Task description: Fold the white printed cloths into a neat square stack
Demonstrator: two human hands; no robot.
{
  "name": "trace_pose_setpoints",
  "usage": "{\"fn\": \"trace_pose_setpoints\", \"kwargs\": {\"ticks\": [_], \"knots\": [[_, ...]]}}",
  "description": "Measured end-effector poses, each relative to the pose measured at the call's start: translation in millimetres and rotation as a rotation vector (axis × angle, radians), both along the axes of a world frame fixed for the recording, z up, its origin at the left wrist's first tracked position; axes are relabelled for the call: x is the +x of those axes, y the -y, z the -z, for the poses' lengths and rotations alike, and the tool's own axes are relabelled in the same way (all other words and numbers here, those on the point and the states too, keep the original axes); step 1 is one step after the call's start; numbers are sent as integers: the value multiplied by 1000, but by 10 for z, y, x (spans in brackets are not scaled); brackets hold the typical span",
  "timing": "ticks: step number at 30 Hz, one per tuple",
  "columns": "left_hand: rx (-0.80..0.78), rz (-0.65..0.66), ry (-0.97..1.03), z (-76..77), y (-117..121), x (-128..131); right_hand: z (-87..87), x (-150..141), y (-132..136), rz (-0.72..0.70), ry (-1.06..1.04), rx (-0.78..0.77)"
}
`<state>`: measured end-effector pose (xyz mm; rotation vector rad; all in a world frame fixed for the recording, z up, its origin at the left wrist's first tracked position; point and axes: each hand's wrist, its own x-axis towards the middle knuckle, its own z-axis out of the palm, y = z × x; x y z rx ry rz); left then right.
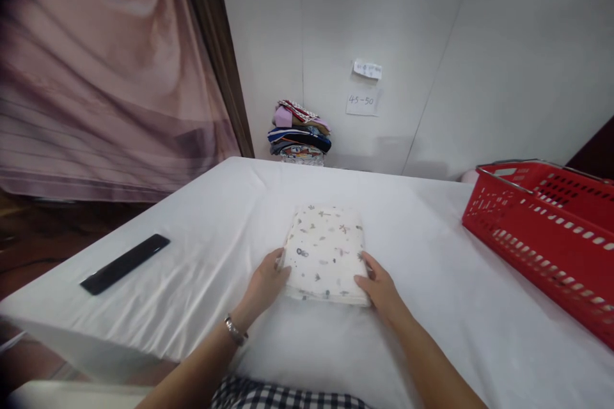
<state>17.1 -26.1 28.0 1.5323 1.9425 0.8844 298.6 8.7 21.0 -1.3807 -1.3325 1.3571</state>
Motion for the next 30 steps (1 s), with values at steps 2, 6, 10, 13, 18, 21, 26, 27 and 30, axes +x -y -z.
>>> {"fn": "trace_pose_setpoints", "kwargs": {"ticks": [2,6,10,13,18,21,26,27,30], "knots": [[2,5,46,20,24,8,21,50,1,-1,-12,17],[6,50,1,-19,71,-5,50,142,22,-27,167,23],[70,96,-218,-118,25,39,-47,103,-63,-47,529,218],[159,180,-333,-126,-35,151,-175,-27,-216,-102,698,303],[112,319,-403,-8,-41,258,-150,-259,-479,-282,862,450],[102,315,-388,58,-4,228,10,-299,-553,-343,931,410],[115,319,-303,108,-41,151,172,-251,-553,-267,800,432],[115,310,-271,103,-75,132,179,-234,-551,-219,740,428],[125,184,-170,37,-232,71,176,-169,-570,-9,543,327]]}}
